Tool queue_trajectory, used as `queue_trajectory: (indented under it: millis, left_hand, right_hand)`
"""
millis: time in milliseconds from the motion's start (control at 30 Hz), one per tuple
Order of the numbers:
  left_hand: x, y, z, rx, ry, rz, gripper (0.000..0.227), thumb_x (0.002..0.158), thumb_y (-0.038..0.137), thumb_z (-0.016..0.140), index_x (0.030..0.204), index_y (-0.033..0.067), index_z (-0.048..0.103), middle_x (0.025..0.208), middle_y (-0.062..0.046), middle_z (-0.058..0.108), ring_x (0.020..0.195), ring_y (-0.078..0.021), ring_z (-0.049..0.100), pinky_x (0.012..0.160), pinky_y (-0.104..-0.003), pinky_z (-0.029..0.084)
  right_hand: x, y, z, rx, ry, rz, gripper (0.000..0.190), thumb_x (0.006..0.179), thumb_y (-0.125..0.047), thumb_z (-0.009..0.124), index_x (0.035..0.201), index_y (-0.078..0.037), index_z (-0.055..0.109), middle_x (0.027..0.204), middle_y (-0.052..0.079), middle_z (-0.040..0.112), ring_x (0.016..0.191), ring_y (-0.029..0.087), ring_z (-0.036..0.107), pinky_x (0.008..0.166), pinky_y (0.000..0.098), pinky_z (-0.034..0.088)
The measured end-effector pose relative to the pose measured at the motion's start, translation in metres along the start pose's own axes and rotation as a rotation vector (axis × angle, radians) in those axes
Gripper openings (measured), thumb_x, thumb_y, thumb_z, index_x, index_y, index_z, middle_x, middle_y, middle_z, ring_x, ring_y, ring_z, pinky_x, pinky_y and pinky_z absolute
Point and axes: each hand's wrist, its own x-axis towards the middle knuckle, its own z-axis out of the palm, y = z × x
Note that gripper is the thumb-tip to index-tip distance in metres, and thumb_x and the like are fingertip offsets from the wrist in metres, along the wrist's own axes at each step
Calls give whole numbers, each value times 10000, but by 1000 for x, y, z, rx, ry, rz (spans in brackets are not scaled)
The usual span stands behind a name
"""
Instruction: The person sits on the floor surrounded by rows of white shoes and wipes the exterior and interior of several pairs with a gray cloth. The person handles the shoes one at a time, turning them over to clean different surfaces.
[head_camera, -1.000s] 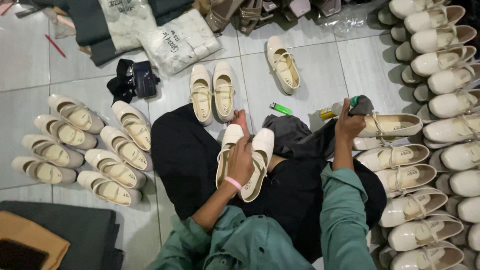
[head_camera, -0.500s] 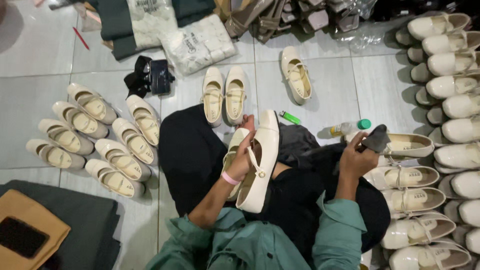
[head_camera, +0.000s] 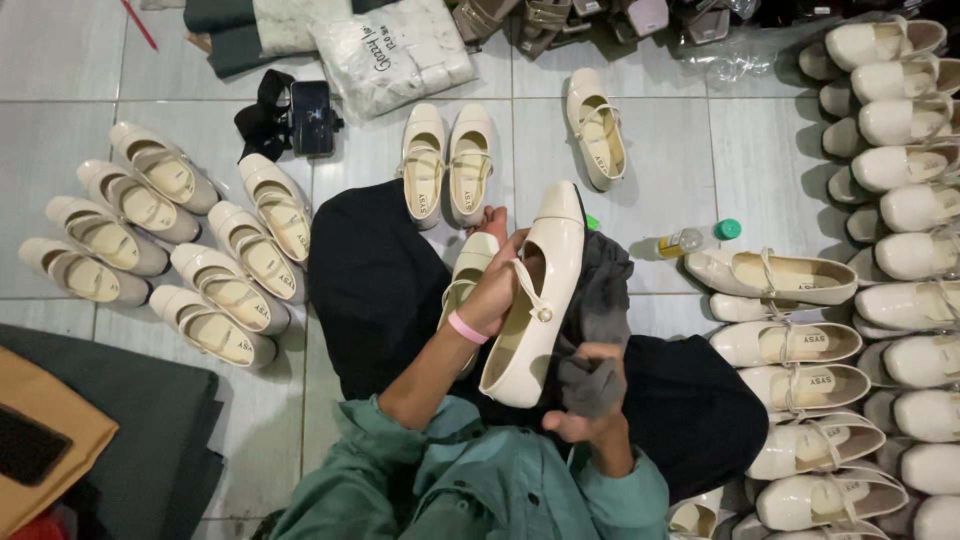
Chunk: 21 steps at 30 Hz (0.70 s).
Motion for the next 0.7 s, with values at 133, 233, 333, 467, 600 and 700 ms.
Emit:
queue_trajectory:
  millis: [133, 233, 333, 467, 600, 700]
  left_hand:
    - [-6, 2, 6, 34, -10, 33, 431, 1035, 113, 574, 1446, 7, 498, 1193, -89, 645, 1014, -154, 655, 853, -282, 553]
    - [-27, 11, 20, 30, -177, 59, 546, 1096, 273, 514, 1548, -24, 438, 1387, -146, 599, 1268, -212, 612, 1096, -316, 504]
    - [-55, 13, 47, -483, -453, -177, 686, 1106, 482, 384, 1600, 8, 343, 1479, -267, 527, 1338, -403, 568, 1113, -466, 450]
    - [-68, 13, 66, -687, -486, -183, 773, 1092, 575, 323, 1590, -16, 330, 1455, -309, 511, 1307, -433, 570, 1120, -500, 514]
    - [-60, 13, 55, -774, -320, -180, 695, 1141, 512, 291, 1581, -16, 389, 1365, -350, 579, 1175, -382, 681, 953, -434, 607]
    - [-57, 2, 40, -776, -498, -103, 755, 1166, 553, 346, 1554, -87, 452, 1303, -365, 649, 1000, -351, 738, 840, -386, 612]
  right_hand:
    - [9, -13, -5, 241, -56, 63, 856, 621, -664, 922, 1051, -21, 554, 1031, 127, 521, 883, 300, 542, 763, 397, 499]
    - [10, -20, 0, 182, -31, 139, 889, 616, -614, 937, 1100, 43, 585, 1062, 155, 524, 921, 324, 538, 812, 422, 478]
    - [15, -23, 7, 116, 32, 192, 897, 608, -573, 944, 1143, 63, 609, 1106, 152, 573, 1004, 338, 565, 881, 431, 482]
    - [28, -27, 2, 87, 101, 212, 886, 655, -511, 892, 1249, 79, 602, 1281, 244, 612, 1263, 434, 547, 1071, 539, 426]
    - [50, -20, -27, 97, -74, 199, 589, 769, -321, 804, 1243, 5, 673, 1195, 199, 711, 1159, 383, 685, 988, 455, 541]
    - [64, -15, -43, 107, -125, 241, 332, 906, -108, 703, 1227, -24, 704, 1133, 193, 730, 1019, 363, 735, 868, 402, 584]
